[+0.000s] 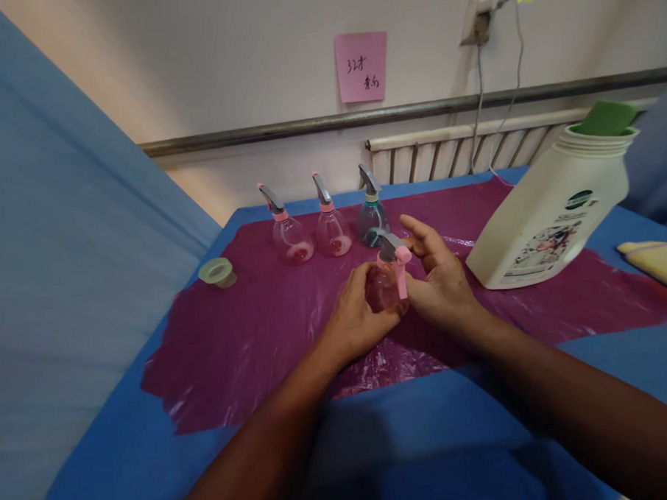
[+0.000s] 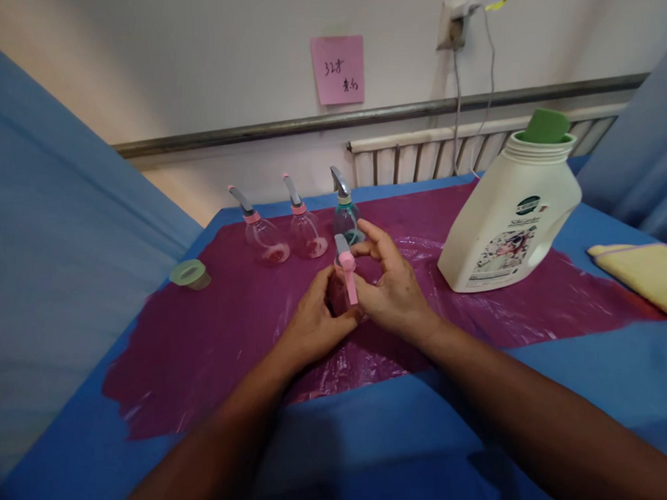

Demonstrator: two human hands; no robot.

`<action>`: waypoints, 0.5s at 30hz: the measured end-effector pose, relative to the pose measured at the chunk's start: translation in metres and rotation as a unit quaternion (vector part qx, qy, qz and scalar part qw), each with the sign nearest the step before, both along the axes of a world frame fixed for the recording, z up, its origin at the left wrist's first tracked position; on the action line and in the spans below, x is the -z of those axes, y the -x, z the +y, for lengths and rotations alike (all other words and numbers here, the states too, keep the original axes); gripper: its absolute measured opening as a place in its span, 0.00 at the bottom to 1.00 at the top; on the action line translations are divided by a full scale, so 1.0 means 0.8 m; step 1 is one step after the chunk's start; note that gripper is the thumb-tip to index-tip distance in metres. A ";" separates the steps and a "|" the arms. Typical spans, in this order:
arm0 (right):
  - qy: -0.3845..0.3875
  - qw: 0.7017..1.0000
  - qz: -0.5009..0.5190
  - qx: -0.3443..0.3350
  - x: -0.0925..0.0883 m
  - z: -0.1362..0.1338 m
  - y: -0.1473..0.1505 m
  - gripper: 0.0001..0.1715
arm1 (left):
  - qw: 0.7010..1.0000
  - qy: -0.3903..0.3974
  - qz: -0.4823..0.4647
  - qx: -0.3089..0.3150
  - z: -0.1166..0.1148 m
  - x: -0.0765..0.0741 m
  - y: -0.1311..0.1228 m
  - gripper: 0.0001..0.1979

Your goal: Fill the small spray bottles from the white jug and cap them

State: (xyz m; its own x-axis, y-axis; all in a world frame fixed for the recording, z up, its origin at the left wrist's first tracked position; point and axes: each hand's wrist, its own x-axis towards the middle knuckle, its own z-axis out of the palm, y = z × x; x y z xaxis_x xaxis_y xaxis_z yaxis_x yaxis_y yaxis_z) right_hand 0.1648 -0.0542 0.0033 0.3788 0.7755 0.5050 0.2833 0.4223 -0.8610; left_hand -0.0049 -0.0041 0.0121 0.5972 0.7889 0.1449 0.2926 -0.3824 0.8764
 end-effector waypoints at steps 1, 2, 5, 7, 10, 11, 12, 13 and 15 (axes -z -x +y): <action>0.006 1.000 0.009 -0.018 -0.001 -0.001 0.000 0.47 | 1.000 0.003 -0.004 0.001 0.000 0.001 0.000 0.32; 0.011 0.999 0.017 -0.032 -0.001 -0.002 0.001 0.48 | 1.000 0.004 -0.006 0.002 0.001 0.001 0.000 0.33; 0.014 0.999 0.023 -0.047 0.001 -0.004 0.000 0.47 | 1.000 0.002 0.004 0.002 0.000 0.000 0.000 0.33; -0.001 0.999 0.009 -0.030 0.003 -0.003 -0.001 0.46 | 1.000 0.003 0.010 0.004 -0.001 -0.001 0.001 0.31; -0.019 1.000 -0.017 0.004 0.004 0.000 -0.004 0.44 | 1.000 0.000 0.008 0.006 -0.002 -0.001 0.000 0.31; -0.019 1.000 -0.021 0.012 0.004 0.001 -0.005 0.43 | 1.000 -0.003 0.007 0.006 -0.002 0.000 0.000 0.31; -0.019 0.999 -0.022 0.016 0.004 0.001 -0.005 0.43 | 1.000 -0.007 0.006 0.005 -0.001 0.001 0.000 0.31; -0.018 1.000 -0.020 0.015 0.004 0.000 -0.006 0.42 | 1.000 -0.011 0.006 0.004 -0.001 0.002 0.000 0.31; -0.017 1.000 -0.014 0.003 0.004 -0.001 -0.005 0.43 | 1.000 -0.016 0.006 0.005 0.001 0.003 0.000 0.31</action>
